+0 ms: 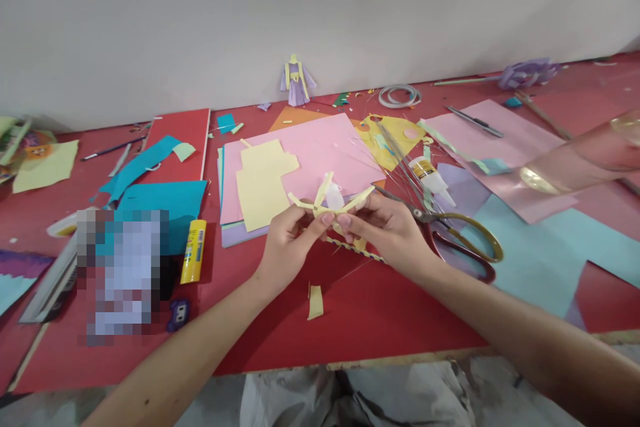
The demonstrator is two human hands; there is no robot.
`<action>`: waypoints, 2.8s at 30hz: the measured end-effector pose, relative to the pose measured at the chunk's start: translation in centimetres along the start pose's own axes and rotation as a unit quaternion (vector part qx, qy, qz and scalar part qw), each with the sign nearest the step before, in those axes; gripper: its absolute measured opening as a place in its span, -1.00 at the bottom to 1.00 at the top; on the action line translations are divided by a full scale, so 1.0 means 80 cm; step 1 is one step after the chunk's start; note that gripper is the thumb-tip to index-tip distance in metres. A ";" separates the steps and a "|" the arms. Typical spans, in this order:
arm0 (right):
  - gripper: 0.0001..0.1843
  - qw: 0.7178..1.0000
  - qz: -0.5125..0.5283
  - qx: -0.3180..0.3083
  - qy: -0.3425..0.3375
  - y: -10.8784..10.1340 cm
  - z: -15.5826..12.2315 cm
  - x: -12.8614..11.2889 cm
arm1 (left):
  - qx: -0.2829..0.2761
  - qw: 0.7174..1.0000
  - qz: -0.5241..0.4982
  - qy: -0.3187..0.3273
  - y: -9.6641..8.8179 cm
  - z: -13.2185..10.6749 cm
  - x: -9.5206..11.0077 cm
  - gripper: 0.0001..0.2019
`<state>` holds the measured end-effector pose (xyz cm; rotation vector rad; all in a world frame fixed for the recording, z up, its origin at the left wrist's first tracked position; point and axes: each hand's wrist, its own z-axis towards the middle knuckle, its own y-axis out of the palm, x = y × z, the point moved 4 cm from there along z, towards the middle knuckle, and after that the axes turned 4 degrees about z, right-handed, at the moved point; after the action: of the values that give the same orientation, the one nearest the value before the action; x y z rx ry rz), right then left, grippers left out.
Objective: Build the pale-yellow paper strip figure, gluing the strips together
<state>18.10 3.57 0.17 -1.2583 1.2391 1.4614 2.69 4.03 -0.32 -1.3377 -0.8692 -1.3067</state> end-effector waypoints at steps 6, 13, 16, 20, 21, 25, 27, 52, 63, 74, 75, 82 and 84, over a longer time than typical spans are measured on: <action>-0.74 1.000 -0.007 -0.018 -0.007 0.001 0.001 0.002 | 0.021 0.999 0.036 0.023 -0.001 -0.002 0.004 -0.78; -0.82 1.000 -0.007 -0.009 -0.025 0.000 0.000 0.003 | 0.007 0.999 0.041 0.003 0.001 -0.002 0.001 -0.74; -0.82 1.000 -0.007 -0.013 -0.025 0.001 0.000 0.003 | 0.012 0.999 0.040 -0.011 0.000 -0.003 0.003 -0.71; -0.80 0.999 -0.028 -0.017 -0.037 -0.002 0.002 0.001 | 0.020 0.999 0.034 -0.022 -0.002 -0.004 0.004 -0.71; -0.79 0.998 -0.034 -0.017 -0.039 -0.003 0.003 0.001 | 0.018 0.999 0.033 -0.023 -0.001 -0.003 0.003 -0.70; -0.78 0.998 -0.046 0.001 -0.050 -0.009 0.006 0.002 | 0.011 1.000 0.006 -0.012 0.000 -0.001 0.000 -0.77; -0.77 0.998 -0.049 0.009 -0.048 -0.012 0.007 0.002 | 0.016 1.000 -0.005 -0.002 0.000 0.000 0.000 -0.81; -0.84 0.985 -0.148 -0.027 -0.087 -0.006 0.001 0.002 | 0.040 0.974 0.119 0.189 -0.005 0.000 0.023 -0.96; -0.78 0.990 0.051 -0.093 0.097 -0.002 0.007 0.011 | -0.041 0.851 0.361 0.379 -0.034 -0.002 0.033 -0.72; -0.72 0.985 0.044 -0.159 0.057 -0.001 0.004 0.008 | 0.079 0.635 0.471 0.607 -0.019 -0.027 0.058 -0.88; -0.72 0.986 0.040 -0.152 0.062 -0.001 0.004 0.009 | 0.077 0.629 0.479 0.608 -0.017 -0.027 0.058 -0.89; -0.69 0.991 -0.020 -0.135 0.006 -0.001 0.005 0.005 | 0.067 0.625 0.483 0.609 -0.012 -0.027 0.057 -0.89; -0.69 0.990 -0.011 -0.142 0.011 0.000 0.005 0.006 | 0.072 0.630 0.484 0.603 -0.011 -0.027 0.059 -0.88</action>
<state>17.99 3.93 -0.27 -1.4741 1.0531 1.6525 2.03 1.38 4.17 -0.3399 0.6591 -0.8510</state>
